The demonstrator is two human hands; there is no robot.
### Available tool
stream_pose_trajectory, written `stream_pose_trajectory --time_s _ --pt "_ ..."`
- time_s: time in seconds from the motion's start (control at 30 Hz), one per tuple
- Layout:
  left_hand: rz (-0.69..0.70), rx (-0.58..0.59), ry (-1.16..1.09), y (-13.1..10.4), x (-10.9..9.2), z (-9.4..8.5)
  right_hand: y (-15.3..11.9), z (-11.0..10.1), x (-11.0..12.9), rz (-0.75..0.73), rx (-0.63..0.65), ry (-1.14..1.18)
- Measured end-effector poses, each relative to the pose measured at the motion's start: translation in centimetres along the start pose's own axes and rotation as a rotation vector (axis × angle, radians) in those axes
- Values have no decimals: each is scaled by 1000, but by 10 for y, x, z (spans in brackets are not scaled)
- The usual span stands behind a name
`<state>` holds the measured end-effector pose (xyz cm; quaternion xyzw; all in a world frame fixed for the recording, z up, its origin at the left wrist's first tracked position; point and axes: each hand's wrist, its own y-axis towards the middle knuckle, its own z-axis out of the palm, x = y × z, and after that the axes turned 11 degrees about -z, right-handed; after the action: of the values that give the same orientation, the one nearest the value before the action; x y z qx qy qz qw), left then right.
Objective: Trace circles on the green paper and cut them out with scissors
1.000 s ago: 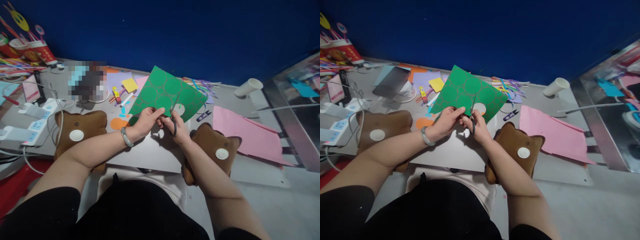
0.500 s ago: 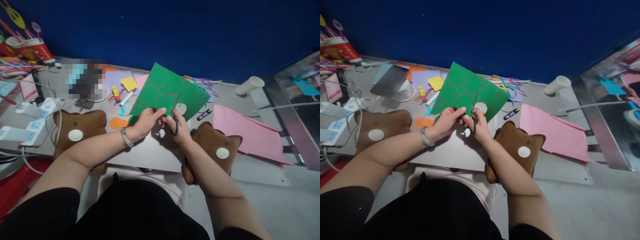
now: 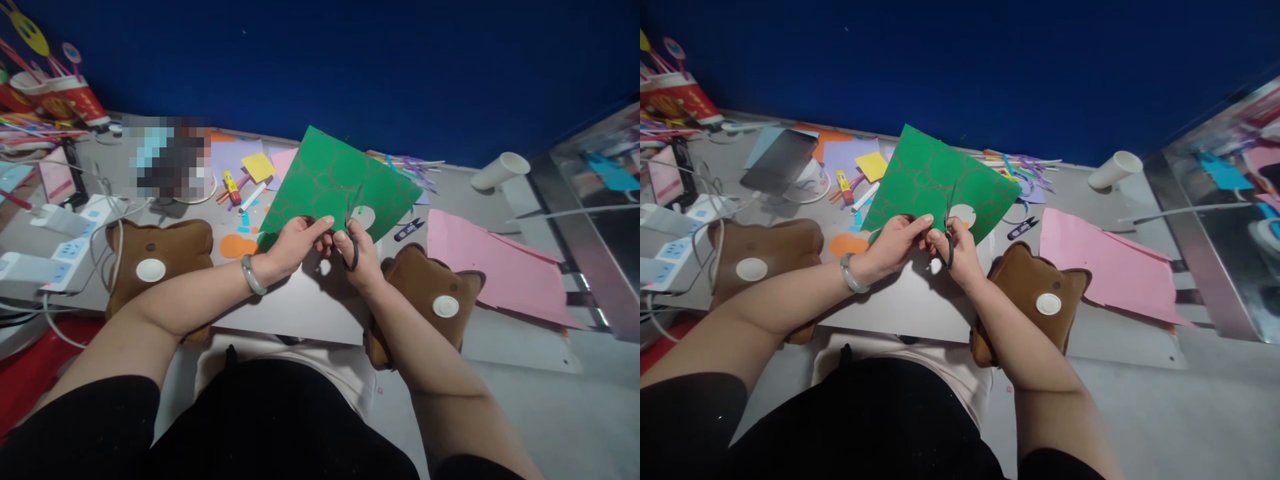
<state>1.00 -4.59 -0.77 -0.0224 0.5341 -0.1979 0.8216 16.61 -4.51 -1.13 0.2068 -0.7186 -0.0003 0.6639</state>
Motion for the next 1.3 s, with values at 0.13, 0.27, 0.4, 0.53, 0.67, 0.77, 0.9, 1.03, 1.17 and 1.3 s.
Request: stream_pose_trajectory --time_s 0.13,0.27,0.4,0.53,0.67,0.77,0.9,1.03,1.17,1.3 --pt "-16 -13 20 0 0 0 -1 1 -1 -14 -19 10" --pt "-11 -20 4 -1 -1 2 0 2 0 -22 -22 23" --pt "-37 -28 -3 -1 -3 4 -1 2 0 -25 -23 17" --pt "-52 -37 4 -2 -3 6 -1 2 -3 -33 -22 43" --pt "-25 -26 0 -2 -2 5 -2 2 -5 -53 -31 29" --pt "-16 -22 0 -3 -1 6 -2 2 -5 -56 -44 20" --pt "-47 -46 2 -4 -4 8 -2 2 -5 -35 -42 45" --pt "-61 -54 -3 -6 -8 10 -2 1 -6 -44 -41 24" --pt "-65 -57 -1 -6 -9 11 -2 0 -4 -53 -60 9" --pt "-55 -44 -8 -6 -9 10 -2 0 -4 -61 -68 6"
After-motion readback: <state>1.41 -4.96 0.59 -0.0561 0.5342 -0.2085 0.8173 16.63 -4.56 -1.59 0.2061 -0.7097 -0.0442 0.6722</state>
